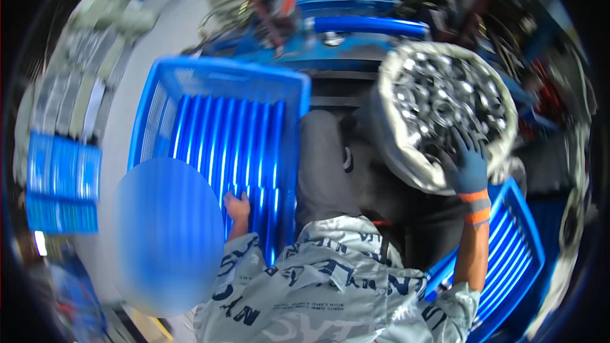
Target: The person assembles metal ring components onto blue cylinders by hand at an industrial workstation.
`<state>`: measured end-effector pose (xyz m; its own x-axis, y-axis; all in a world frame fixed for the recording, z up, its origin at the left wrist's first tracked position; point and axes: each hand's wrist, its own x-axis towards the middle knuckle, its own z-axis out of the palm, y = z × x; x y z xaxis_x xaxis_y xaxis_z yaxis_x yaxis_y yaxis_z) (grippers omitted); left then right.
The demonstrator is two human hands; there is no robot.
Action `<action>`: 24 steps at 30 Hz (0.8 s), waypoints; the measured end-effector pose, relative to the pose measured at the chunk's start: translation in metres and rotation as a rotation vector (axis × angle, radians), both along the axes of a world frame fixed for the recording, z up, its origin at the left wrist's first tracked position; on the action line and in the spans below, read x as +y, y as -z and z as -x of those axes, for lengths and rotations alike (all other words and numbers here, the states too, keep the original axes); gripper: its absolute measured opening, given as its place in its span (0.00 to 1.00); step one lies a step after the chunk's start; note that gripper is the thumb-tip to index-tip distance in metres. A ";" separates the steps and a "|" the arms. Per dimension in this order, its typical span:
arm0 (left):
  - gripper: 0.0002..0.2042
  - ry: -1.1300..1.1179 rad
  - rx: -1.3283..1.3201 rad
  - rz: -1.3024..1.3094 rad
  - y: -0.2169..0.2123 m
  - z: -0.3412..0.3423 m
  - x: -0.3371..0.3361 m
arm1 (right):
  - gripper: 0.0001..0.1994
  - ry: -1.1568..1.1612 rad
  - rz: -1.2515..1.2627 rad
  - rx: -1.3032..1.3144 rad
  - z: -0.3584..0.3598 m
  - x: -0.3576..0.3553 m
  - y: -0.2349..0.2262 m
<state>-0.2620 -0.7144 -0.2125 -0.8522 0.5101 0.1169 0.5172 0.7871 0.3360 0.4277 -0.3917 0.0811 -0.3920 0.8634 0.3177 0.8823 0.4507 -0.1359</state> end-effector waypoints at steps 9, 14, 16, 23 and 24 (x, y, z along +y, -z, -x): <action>0.40 0.062 -0.224 0.319 0.001 -0.031 -0.129 | 0.19 -0.101 0.255 -0.165 0.051 0.037 0.008; 0.46 0.004 -0.423 0.625 0.033 -0.008 -0.152 | 0.09 -0.121 0.272 -0.204 0.045 0.043 -0.007; 0.49 0.066 -0.548 0.709 0.044 -0.028 -0.119 | 0.15 -0.006 0.269 -0.219 0.028 0.025 -0.034; 0.30 0.222 -0.921 -0.422 -0.058 0.069 -0.089 | 0.21 0.126 0.571 1.252 0.019 0.012 0.011; 0.31 0.289 -0.875 -0.444 -0.091 0.069 -0.043 | 0.26 0.193 0.871 1.748 0.055 0.008 -0.007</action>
<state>-0.3309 -0.7571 -0.1217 -0.5806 0.7719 -0.2589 0.1011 0.3838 0.9179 0.3725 -0.3840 0.0882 -0.0695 0.9584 -0.2768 -0.4217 -0.2797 -0.8625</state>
